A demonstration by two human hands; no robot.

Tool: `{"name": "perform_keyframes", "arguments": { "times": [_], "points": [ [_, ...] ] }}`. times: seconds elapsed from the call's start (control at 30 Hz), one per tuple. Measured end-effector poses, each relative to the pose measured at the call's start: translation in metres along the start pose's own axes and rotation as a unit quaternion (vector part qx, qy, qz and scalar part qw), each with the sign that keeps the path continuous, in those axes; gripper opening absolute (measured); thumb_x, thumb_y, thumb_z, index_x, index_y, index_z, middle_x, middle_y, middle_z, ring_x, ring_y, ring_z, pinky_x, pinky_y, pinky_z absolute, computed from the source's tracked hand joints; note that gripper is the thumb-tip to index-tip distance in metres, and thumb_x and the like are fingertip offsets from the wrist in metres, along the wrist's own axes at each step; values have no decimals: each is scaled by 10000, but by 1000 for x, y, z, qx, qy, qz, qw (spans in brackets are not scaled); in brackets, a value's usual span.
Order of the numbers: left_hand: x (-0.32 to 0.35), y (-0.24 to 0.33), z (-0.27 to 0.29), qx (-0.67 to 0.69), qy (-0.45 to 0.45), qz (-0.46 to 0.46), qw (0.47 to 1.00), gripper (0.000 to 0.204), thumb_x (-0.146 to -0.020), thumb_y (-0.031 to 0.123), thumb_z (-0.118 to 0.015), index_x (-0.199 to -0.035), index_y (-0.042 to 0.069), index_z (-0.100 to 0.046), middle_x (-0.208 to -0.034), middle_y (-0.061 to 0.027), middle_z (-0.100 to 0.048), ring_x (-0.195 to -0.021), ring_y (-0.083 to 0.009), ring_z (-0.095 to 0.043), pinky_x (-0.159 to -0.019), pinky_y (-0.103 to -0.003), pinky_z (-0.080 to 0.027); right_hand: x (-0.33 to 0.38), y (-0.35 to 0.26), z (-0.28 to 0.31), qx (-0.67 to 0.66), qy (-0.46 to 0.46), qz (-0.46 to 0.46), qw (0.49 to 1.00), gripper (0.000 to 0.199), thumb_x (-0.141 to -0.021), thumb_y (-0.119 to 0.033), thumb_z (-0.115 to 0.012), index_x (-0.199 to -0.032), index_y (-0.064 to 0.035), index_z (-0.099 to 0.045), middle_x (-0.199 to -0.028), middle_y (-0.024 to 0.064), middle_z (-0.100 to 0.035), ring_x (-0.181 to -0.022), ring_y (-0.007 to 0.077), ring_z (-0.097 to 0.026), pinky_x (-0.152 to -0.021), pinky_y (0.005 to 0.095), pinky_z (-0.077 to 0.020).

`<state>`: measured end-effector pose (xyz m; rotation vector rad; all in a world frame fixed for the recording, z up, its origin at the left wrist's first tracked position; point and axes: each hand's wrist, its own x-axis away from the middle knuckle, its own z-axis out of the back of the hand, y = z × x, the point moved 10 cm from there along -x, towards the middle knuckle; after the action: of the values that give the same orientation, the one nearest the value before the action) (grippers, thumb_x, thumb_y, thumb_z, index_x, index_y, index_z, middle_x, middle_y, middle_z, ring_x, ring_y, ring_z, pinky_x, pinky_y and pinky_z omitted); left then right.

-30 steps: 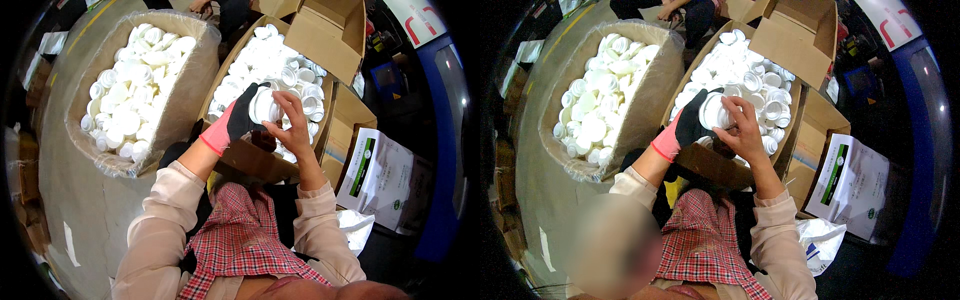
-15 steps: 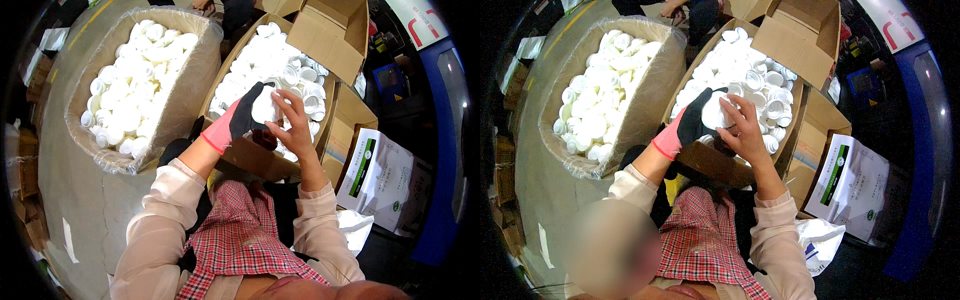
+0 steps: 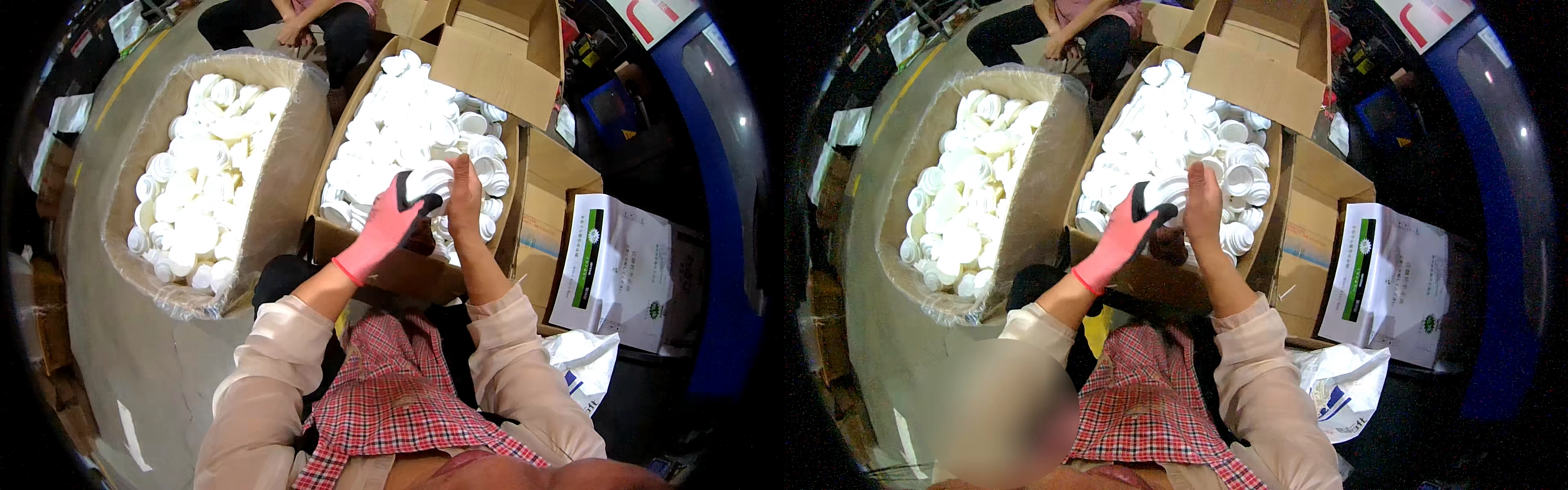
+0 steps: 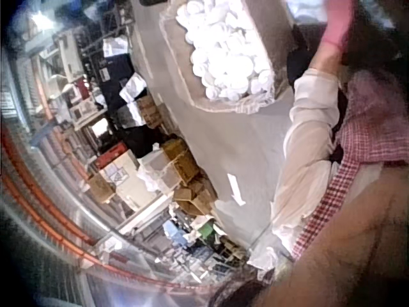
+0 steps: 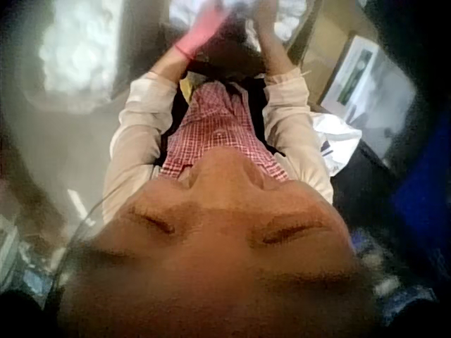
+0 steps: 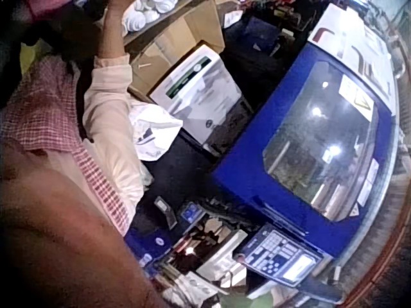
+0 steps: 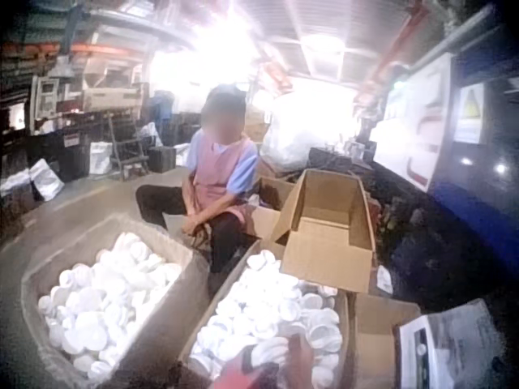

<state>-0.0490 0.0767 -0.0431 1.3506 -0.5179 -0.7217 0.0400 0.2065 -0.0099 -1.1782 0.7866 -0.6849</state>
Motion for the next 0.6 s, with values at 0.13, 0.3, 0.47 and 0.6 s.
{"name": "perform_keyframes", "arguments": {
  "times": [0.13, 0.3, 0.47, 0.6],
  "points": [
    [14, 22, 3, -112, 55, -14, 992, 498, -857, 184, -650, -1268, -34, -474, -1064, -249, -618, -994, -390, -599, -855, -423, -470, -4, 6, 2, 16, 10, 15, 1000, 656, -980, -589, -343, -943, 13, -600, -887, 71, -588, -849, 163, -508, -826, 285, -398],
    [-8, -7, 2, 300, 0, 128, 945, 451, -924, 277, -589, -1229, -49, -523, -1069, -166, -639, -924, -279, -656, -752, -394, -562, -14, 1, -16, -68, -87, 42, 993, 642, -963, -593, -379, -1166, -7, -548, -1092, 114, -578, -1022, 192, -526, -908, 315, -397],
    [-16, -1, 20, 518, -83, 168, 835, 518, -963, 409, -513, -1348, 69, -442, -1266, -128, -571, -1075, -280, -624, -840, -440, -572, 7, -33, -39, -27, -258, 134, 956, 856, -740, -437, -762, -1421, -81, -386, -1369, 133, -484, -1248, 270, -472, -1008, 384, -403],
    [-16, -14, 14, 561, -112, 178, 801, 479, -957, 362, -540, -1319, 56, -477, -1202, -114, -608, -1051, -251, -637, -848, -413, -569, 20, -44, -45, 95, -248, 191, 945, 903, -654, -338, -840, -1402, -83, -401, -1380, 149, -456, -1286, 296, -429, -989, 390, -427]
  ]
}}
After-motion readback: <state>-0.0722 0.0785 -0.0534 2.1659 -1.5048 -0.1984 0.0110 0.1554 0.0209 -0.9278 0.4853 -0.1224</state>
